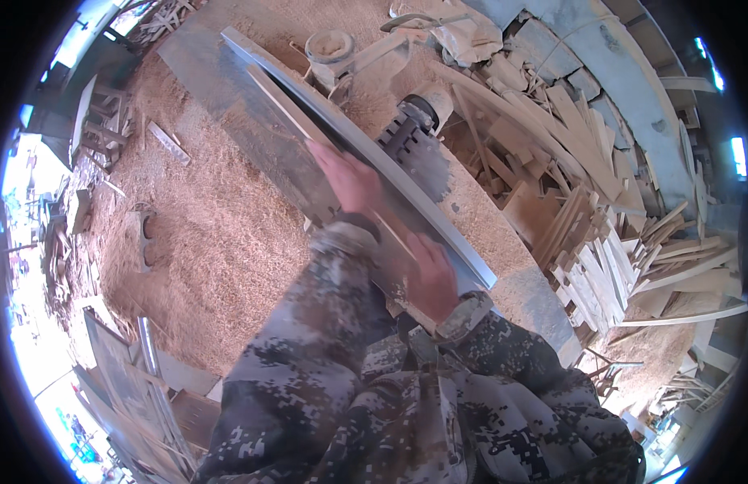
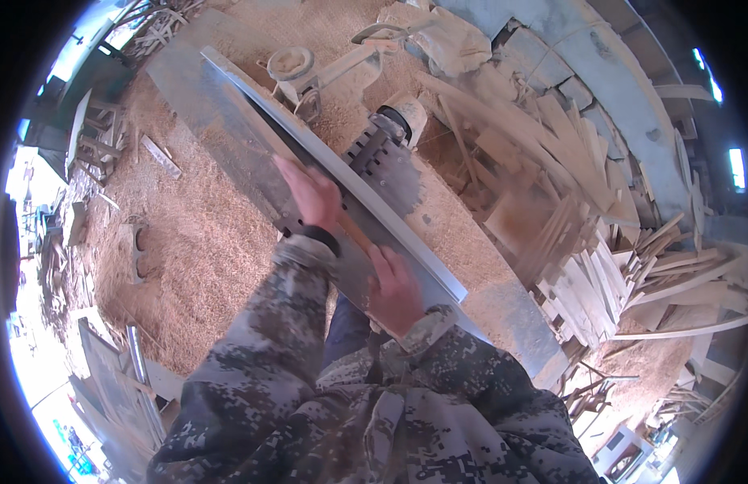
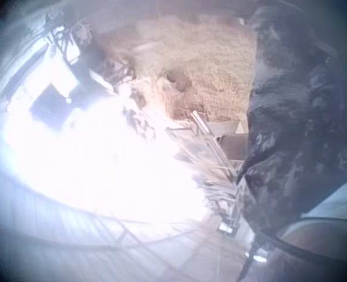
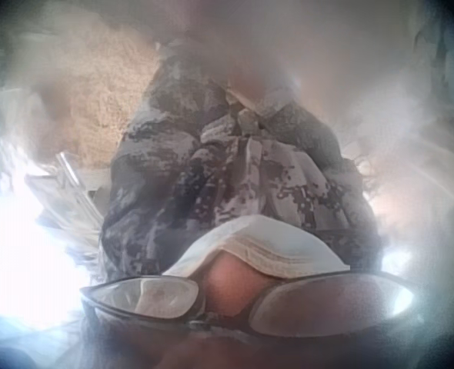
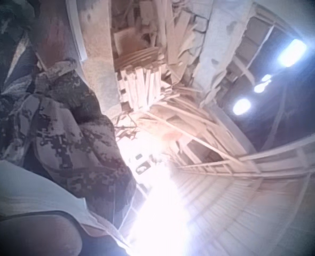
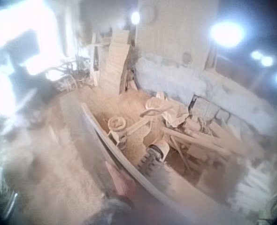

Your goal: The person repeatedly picks up wooden planks from a pile on the floor and feeds them through a table saw to cut them into smaller pieces. The cut pieces are placed back onto the pile. The process is repeated multiple times throughout the clip.

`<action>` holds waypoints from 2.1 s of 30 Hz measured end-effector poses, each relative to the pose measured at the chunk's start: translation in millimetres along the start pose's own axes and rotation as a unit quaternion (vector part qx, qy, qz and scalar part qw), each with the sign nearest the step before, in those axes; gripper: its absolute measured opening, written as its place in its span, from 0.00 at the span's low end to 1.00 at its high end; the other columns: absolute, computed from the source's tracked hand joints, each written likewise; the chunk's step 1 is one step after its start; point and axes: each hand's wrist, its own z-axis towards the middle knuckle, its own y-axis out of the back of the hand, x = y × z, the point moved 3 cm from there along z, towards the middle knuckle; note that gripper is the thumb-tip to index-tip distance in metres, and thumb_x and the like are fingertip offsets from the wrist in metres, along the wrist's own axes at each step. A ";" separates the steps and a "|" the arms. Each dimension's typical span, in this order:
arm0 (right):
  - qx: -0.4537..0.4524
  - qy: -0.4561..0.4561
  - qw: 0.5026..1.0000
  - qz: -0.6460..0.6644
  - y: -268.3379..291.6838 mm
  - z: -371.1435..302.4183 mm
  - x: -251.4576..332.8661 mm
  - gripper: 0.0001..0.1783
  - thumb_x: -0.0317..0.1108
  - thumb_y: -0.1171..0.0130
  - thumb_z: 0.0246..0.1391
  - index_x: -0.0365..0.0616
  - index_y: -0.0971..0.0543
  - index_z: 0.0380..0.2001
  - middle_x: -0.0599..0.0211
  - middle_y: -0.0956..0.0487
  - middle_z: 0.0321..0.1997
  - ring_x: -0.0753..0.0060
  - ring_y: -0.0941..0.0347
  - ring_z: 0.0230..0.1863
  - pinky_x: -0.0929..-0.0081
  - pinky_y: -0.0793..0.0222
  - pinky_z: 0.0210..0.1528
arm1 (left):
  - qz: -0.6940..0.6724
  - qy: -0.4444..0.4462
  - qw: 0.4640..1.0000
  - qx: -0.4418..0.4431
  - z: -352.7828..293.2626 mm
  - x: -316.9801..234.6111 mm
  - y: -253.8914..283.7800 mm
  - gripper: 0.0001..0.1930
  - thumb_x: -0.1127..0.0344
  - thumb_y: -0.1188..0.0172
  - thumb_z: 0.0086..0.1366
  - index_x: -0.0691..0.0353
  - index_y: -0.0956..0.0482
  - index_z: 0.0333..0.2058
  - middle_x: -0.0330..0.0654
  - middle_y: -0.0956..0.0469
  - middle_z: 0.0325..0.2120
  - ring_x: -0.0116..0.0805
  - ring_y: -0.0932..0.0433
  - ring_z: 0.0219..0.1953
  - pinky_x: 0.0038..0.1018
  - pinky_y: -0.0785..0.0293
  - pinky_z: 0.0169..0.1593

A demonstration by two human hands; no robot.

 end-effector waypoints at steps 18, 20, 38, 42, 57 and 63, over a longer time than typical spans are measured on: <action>0.022 -0.022 0.995 -0.090 173.9 -283.2 -178.5 0.34 0.21 0.38 0.51 0.37 0.25 0.65 0.47 0.21 0.50 0.40 0.22 0.50 0.51 0.23 0.53 | -0.144 0.138 0.979 -0.032 -292.8 -111.0 -37.8 0.32 0.73 0.57 0.78 0.75 0.50 0.77 0.65 0.48 0.78 0.60 0.49 0.81 0.42 0.54 0.82; 0.014 -0.008 0.995 -0.101 166.9 -270.9 -176.0 0.33 0.20 0.38 0.51 0.37 0.24 0.64 0.46 0.21 0.49 0.40 0.22 0.49 0.51 0.24 0.53 | -0.109 0.122 0.985 -0.052 -278.5 -107.0 -39.2 0.31 0.73 0.57 0.78 0.74 0.48 0.76 0.65 0.45 0.77 0.61 0.46 0.79 0.42 0.50 0.81; -0.012 0.000 0.998 -0.068 125.1 -187.3 -137.8 0.35 0.19 0.35 0.50 0.39 0.26 0.65 0.50 0.21 0.49 0.42 0.24 0.50 0.50 0.25 0.51 | -0.084 0.113 0.987 -0.072 -189.4 -75.5 -34.9 0.29 0.67 0.56 0.81 0.71 0.46 0.76 0.67 0.34 0.70 0.65 0.33 0.72 0.41 0.35 0.73; -0.022 0.001 0.997 -0.069 112.1 -164.7 -127.7 0.41 0.18 0.35 0.49 0.41 0.29 0.69 0.52 0.21 0.50 0.43 0.24 0.51 0.50 0.25 0.52 | -0.098 0.098 0.987 -0.085 -163.6 -66.8 -33.8 0.29 0.68 0.56 0.81 0.70 0.45 0.76 0.66 0.31 0.69 0.62 0.31 0.71 0.41 0.34 0.72; -0.074 -0.206 0.971 0.091 135.3 -193.6 -124.7 0.32 0.19 0.37 0.57 0.32 0.26 0.66 0.57 0.18 0.57 0.60 0.20 0.57 0.63 0.26 0.63 | -0.053 0.133 0.988 -0.059 -120.5 -50.5 -30.7 0.29 0.65 0.57 0.83 0.73 0.45 0.76 0.63 0.35 0.73 0.56 0.32 0.73 0.36 0.35 0.73; -0.093 -0.301 0.860 0.402 135.8 -229.3 -124.0 0.20 0.20 0.39 0.62 0.29 0.20 0.58 0.55 0.17 0.58 0.65 0.20 0.58 0.67 0.24 0.62 | -0.086 0.141 0.985 -0.055 -120.6 -52.7 -30.6 0.29 0.67 0.58 0.82 0.73 0.46 0.77 0.64 0.36 0.73 0.56 0.32 0.73 0.36 0.35 0.73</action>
